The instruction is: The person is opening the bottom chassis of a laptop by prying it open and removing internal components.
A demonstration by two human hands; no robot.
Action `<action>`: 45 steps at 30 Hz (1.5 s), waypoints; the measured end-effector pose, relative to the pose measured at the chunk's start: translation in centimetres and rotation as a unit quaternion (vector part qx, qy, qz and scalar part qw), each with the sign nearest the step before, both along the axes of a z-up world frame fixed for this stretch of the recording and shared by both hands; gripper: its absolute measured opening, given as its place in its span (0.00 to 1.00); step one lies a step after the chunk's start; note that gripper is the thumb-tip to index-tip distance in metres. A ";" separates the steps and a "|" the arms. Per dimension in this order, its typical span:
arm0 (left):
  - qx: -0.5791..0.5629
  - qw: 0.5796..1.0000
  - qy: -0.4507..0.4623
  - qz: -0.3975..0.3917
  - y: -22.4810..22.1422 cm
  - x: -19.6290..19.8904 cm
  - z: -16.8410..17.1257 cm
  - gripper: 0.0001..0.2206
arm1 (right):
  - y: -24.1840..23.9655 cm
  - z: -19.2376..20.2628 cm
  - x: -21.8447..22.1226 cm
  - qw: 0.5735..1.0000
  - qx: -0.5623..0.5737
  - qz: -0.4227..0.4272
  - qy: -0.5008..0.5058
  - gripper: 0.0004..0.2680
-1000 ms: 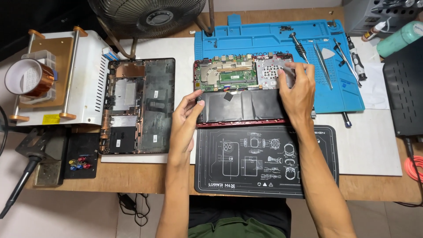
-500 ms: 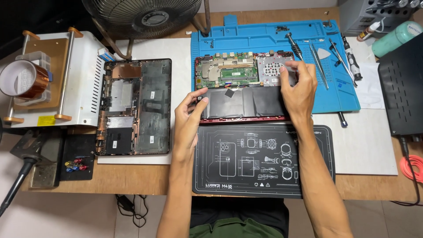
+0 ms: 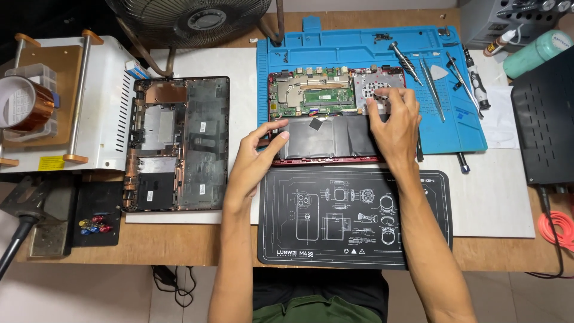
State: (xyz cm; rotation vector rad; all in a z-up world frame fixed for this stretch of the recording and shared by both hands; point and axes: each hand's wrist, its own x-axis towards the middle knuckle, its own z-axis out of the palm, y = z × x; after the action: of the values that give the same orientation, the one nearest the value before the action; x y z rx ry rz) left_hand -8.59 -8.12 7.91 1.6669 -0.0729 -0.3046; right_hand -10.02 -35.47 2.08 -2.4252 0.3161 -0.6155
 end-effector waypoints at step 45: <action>0.280 0.883 -0.371 0.059 -3.8 12.3 -9.2 0.08 | -0.4 -1.0 0.3 0.996 -0.080 0.017 0.037 0.08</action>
State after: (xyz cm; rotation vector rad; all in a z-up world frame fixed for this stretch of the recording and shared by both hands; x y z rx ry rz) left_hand 3.74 -11.95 -1.26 2.2755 -0.4930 0.4740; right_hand -9.67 -35.91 1.04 -2.6059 0.2639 -0.5554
